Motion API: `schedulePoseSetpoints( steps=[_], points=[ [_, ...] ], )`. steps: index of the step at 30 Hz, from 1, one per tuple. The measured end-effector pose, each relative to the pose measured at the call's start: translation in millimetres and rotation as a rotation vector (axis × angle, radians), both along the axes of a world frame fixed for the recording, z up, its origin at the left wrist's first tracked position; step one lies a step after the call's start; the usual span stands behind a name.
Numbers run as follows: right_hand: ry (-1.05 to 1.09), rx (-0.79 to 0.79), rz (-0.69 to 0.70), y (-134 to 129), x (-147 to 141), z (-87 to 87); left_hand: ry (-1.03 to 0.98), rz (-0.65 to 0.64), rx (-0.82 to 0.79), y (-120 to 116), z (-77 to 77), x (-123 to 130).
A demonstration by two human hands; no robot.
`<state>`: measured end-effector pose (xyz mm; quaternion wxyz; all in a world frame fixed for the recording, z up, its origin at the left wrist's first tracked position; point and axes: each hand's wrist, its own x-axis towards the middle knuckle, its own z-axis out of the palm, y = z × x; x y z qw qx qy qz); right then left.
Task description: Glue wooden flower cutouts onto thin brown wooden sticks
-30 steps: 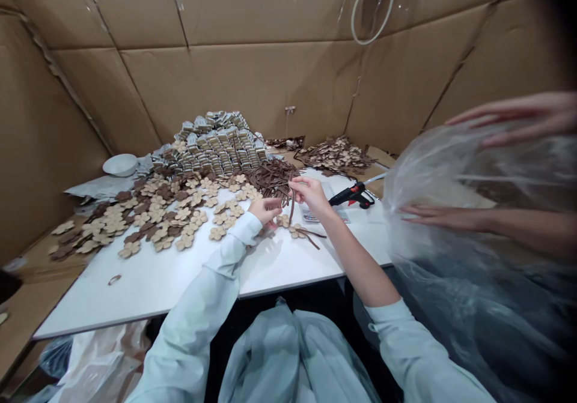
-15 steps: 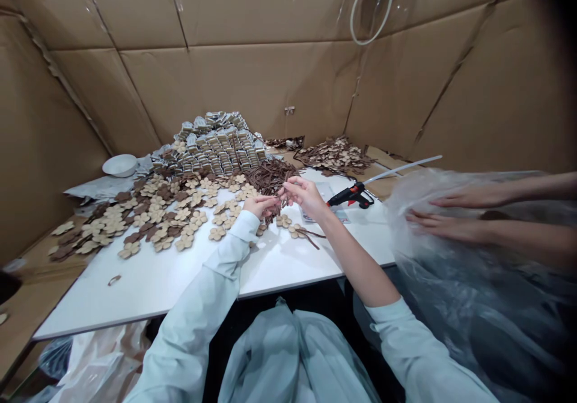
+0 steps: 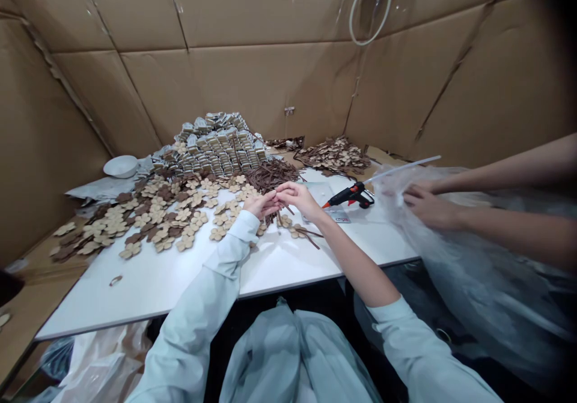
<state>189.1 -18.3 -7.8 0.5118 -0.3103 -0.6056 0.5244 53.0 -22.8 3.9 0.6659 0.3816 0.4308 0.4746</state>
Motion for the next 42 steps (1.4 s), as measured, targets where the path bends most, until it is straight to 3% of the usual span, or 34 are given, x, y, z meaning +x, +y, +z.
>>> schedulePoseSetpoints(
  steps=[5,11,19,28,33,42],
  points=[
    [-0.077,0.049,0.042,0.6,-0.3,-4.5,0.043,0.046,-0.01,1.7,-1.4,-0.4],
    [-0.169,0.034,-0.104,1.4,-0.1,-5.0,0.179,0.166,0.099,3.5,-3.9,-4.4],
    [-0.286,-0.001,-0.113,-1.9,1.7,-0.8,0.368,0.256,0.193,1.8,-3.0,-5.9],
    [-0.364,-0.019,-0.126,-4.2,1.9,1.3,0.389,0.194,0.254,7.0,-11.7,-8.0],
    [-0.353,-0.02,0.0,-8.3,1.5,5.7,0.376,0.188,0.272,4.7,-6.8,-7.8],
    [-0.259,-0.026,-0.073,-1.0,-1.6,-6.4,0.256,0.158,0.141,9.5,-10.5,-6.6]
  ],
)
